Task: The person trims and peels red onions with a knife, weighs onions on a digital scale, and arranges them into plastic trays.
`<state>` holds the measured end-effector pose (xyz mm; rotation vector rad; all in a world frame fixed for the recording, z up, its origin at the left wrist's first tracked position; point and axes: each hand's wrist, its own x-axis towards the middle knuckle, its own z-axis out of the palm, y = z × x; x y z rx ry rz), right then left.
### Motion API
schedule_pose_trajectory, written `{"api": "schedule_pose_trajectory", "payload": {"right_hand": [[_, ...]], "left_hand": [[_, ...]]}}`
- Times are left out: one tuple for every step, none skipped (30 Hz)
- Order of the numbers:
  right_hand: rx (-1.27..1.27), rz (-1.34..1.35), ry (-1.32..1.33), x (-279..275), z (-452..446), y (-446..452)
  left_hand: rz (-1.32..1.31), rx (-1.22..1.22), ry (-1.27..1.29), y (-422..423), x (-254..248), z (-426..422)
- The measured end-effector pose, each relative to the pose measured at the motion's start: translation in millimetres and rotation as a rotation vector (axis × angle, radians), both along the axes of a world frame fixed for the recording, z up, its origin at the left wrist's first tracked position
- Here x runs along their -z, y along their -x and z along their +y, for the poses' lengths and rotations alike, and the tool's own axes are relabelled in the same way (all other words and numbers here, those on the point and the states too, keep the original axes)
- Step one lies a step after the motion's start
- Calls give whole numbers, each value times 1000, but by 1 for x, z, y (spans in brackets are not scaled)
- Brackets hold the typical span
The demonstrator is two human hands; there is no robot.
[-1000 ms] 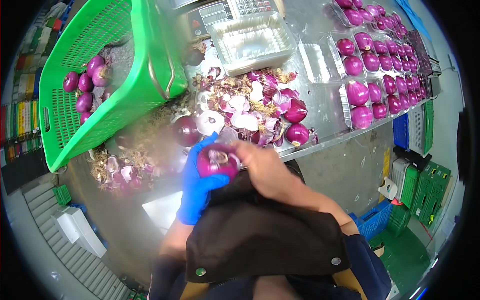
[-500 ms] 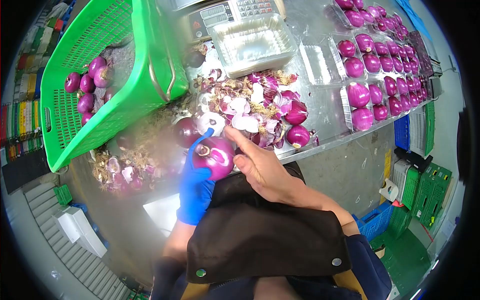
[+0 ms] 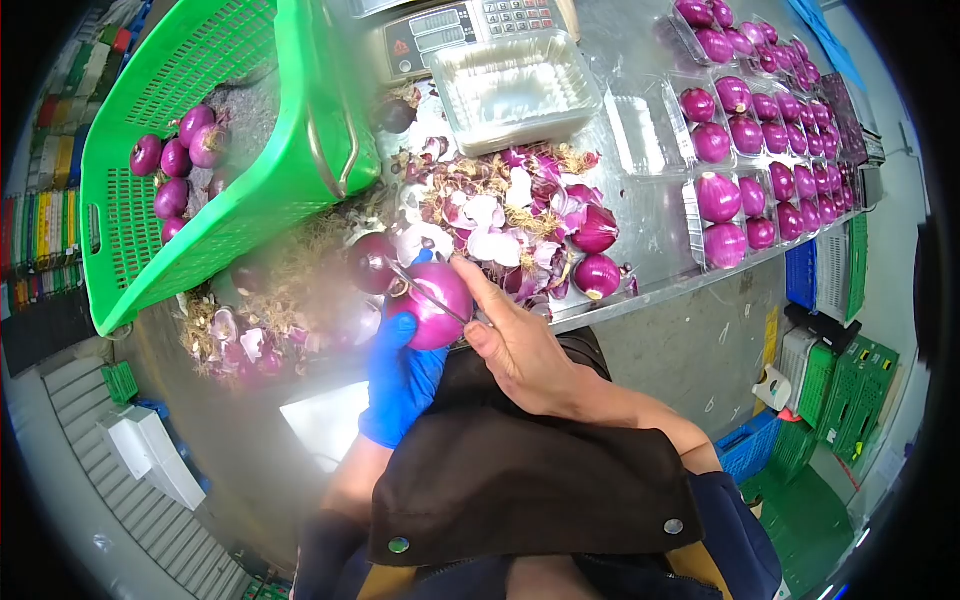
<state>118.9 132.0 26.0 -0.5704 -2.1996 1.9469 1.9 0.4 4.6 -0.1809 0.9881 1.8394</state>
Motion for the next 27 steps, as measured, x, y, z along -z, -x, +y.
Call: {"api": "schedule_pose_trajectory", "payload": {"right_hand": [[3, 0, 7, 1, 0, 0], [6, 0, 15, 2, -1, 1], [6, -13, 39, 2, -1, 1], [5, -26, 63, 2, -1, 1], [3, -40, 87, 2, 0, 1], [4, -55, 97, 1, 0, 2], [4, -70, 106, -1, 1, 2], [7, -72, 103, 0, 2, 2], [10, -75, 100, 0, 2, 2], [15, -65, 84, 2, 1, 2], [21, -56, 69, 4, 1, 2], [24, -63, 59, 3, 1, 2], [28, -71, 49, 3, 1, 3], [31, -79, 39, 3, 1, 3], [37, -77, 32, 4, 1, 3], [44, -76, 24, 4, 1, 2], [49, -74, 15, 4, 0, 2], [66, -73, -21, 6, -1, 2], [83, -71, -57, 7, -2, 1], [101, -70, -93, 9, -3, 1], [112, -103, -95, 8, -4, 1], [124, -136, -98, 7, -4, 2], [136, -168, -102, 6, -3, 2], [150, -204, -69, 6, -1, 1], [164, -239, -37, 7, 3, 0], [177, -275, -3, 7, 5, 0], [215, -215, -8, 12, 3, -1]], "left_hand": [[-37, -5, -5, 0, 1, 0], [-75, -11, -11, 0, 2, 0], [-112, -16, -16, 0, 3, -1], [-127, -22, -13, -1, 5, -1], [-142, -29, -10, -1, 6, -1], [-157, -35, -8, -2, 6, -1], [-160, -32, -16, -2, 7, 0], [-163, -30, -24, -2, 7, 2], [-166, -28, -32, -2, 7, 3], [-137, -17, -29, -3, 9, 2], [-107, -6, -26, -4, 11, 2], [-78, 4, -22, -6, 13, 2], [-75, 10, -23, -6, 11, 2], [-72, 15, -23, -7, 9, 3], [-69, 21, -23, -7, 8, 4], [-81, 19, -20, -8, 8, 4], [-93, 15, -17, -9, 8, 4], [-104, 10, -14, -10, 8, 4], [-129, -4, -15, -10, 9, 5], [-154, -18, -17, -11, 10, 6], [-180, -32, -17, -12, 10, 5], [-175, -27, -21, -13, 11, 4], [-170, -21, -26, -13, 12, 3], [-165, -15, -31, -14, 13, 3], [-160, -9, -43, -14, 12, 3], [-155, -4, -52, -16, 10, 2], [-150, 3, -61, -17, 9, 1]]}}
